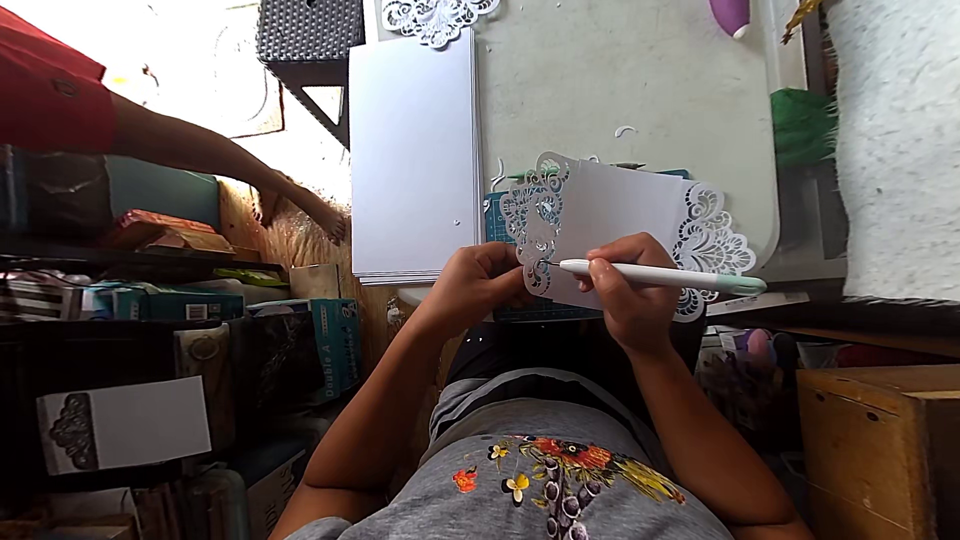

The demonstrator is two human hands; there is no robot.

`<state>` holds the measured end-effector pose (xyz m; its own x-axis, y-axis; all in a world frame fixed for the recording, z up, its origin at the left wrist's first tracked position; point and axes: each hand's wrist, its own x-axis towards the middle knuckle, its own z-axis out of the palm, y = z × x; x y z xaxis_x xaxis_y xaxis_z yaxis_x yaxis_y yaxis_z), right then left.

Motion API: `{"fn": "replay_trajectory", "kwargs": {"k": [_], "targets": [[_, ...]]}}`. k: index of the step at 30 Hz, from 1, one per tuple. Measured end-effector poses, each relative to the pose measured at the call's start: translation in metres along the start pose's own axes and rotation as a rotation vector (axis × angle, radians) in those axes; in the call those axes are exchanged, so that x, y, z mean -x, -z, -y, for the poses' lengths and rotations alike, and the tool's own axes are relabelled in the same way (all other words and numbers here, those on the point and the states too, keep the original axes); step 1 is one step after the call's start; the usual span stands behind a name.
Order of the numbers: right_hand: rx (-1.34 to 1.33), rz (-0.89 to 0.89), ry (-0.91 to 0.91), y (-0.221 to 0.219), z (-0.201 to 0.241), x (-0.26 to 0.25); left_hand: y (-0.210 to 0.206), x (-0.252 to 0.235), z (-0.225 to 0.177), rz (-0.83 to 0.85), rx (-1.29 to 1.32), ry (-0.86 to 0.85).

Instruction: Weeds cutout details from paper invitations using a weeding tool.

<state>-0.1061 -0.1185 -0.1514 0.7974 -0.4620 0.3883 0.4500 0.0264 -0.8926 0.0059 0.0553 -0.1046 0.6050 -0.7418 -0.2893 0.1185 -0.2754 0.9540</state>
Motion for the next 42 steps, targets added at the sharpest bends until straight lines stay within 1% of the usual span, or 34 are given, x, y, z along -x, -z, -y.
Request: {"fn": "replay_trajectory", "kwargs": {"k": [11, 14, 17, 22, 27, 31, 36, 42], "targets": [[0.020, 0.024, 0.026, 0.001, 0.000, 0.000, -0.001, 0.001, -0.002, -0.009, 0.002, 0.016], [0.055, 0.029, 0.046, 0.000, -0.001, 0.000, 0.001, 0.000, 0.000, -0.006, 0.076, 0.056], [0.101, 0.040, 0.064, -0.001, -0.001, 0.000, -0.002, -0.003, -0.002, -0.045, 0.134, 0.082], [0.146, 0.061, 0.104, -0.002, -0.001, 0.001, -0.008, -0.009, -0.009, -0.111, 0.048, 0.144], [0.174, 0.077, 0.155, -0.003, -0.003, 0.002, -0.011, -0.010, -0.013, -0.146, 0.034, 0.198], [0.253, 0.121, 0.208, 0.001, 0.001, 0.005, -0.011, -0.011, -0.016, -0.148, 0.030, 0.226], [0.310, 0.174, 0.217, 0.012, 0.004, 0.012, -0.012, -0.013, -0.016, -0.144, 0.009, 0.242], [0.260, 0.164, 0.233, 0.013, 0.000, 0.014, -0.014, -0.012, -0.019, -0.162, -0.031, 0.248]]}}
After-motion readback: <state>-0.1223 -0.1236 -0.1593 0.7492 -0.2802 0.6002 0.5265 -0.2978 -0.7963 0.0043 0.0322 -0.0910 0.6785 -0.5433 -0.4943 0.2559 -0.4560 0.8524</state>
